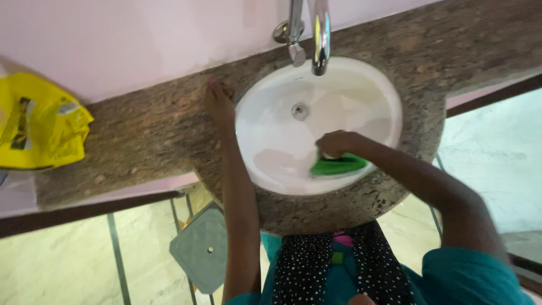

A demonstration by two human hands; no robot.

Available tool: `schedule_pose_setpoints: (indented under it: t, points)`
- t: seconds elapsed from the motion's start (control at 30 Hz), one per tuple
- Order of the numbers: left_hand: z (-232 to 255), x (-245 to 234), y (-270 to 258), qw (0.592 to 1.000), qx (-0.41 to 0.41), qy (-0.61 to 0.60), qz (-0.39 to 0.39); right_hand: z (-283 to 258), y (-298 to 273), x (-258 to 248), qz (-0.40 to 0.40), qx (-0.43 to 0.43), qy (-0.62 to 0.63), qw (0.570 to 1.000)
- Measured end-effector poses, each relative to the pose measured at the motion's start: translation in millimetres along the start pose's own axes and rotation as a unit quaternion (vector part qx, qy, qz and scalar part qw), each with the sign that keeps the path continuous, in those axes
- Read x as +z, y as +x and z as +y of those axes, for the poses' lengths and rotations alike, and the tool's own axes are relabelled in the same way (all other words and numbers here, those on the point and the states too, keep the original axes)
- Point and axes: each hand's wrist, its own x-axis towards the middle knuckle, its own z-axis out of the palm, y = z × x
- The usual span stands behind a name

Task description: The person scrubs the interior of a white bathroom sink with a green sponge, rinses the sponge under running water, and continues scrubbing the basin and faucet area.

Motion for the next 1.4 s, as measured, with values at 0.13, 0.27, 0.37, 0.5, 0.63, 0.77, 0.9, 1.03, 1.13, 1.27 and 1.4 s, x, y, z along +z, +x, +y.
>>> schedule_pose_setpoints:
  t: [0.13, 0.27, 0.37, 0.5, 0.63, 0.77, 0.9, 1.03, 1.13, 1.27, 1.4]
  points:
    - [2.6, -1.7, 2.7, 0.991, 0.026, 0.130, 0.005, 87.1, -15.4, 10.1, 0.164, 0.111, -0.168, 0.966]
    - [5.5, 0.2, -0.8, 0.986, 0.034, 0.165, -0.002, 98.2, 53.4, -15.8, 0.399, 0.062, -0.258, 0.878]
    - [6.1, 2.0, -5.6, 0.993, 0.107, 0.047, -0.033, 51.0, 98.0, -48.1, 0.357, -0.024, -0.337, 0.871]
    - [2.8, 3.7, -4.2, 0.995, 0.087, 0.037, -0.039, 27.3, 99.3, -56.5, 0.469, -0.072, -0.469, 0.745]
    - [7.5, -2.2, -2.2, 0.963, 0.098, 0.249, -0.022, 59.6, 70.7, -28.6, 0.380, 0.056, -0.197, 0.902]
    - [22.1, 6.9, -0.2, 0.972, 0.064, 0.223, -0.020, 70.6, -34.5, -21.4, 0.306, 0.111, -0.141, 0.935]
    - [29.3, 9.5, -7.0, 0.961, 0.092, 0.259, -0.016, 40.3, -85.2, -24.0, 0.118, 0.134, -0.093, 0.979]
    - [25.3, 7.4, -3.1, 0.951, 0.051, 0.303, -0.016, 71.1, -15.1, -24.3, 0.253, 0.106, -0.205, 0.939]
    - [20.7, 4.4, -6.6, 0.948, 0.083, 0.308, 0.000, 92.2, 54.3, -39.5, 0.371, -0.074, -0.216, 0.900]
    - [19.3, 4.6, -5.8, 0.945, 0.079, 0.317, -0.015, 67.7, 100.2, -49.8, 0.494, -0.120, -0.470, 0.722]
    - [19.7, 8.3, -4.8, 0.953, 0.084, 0.290, -0.013, 58.9, 103.3, -52.1, 0.480, -0.040, -0.195, 0.854]
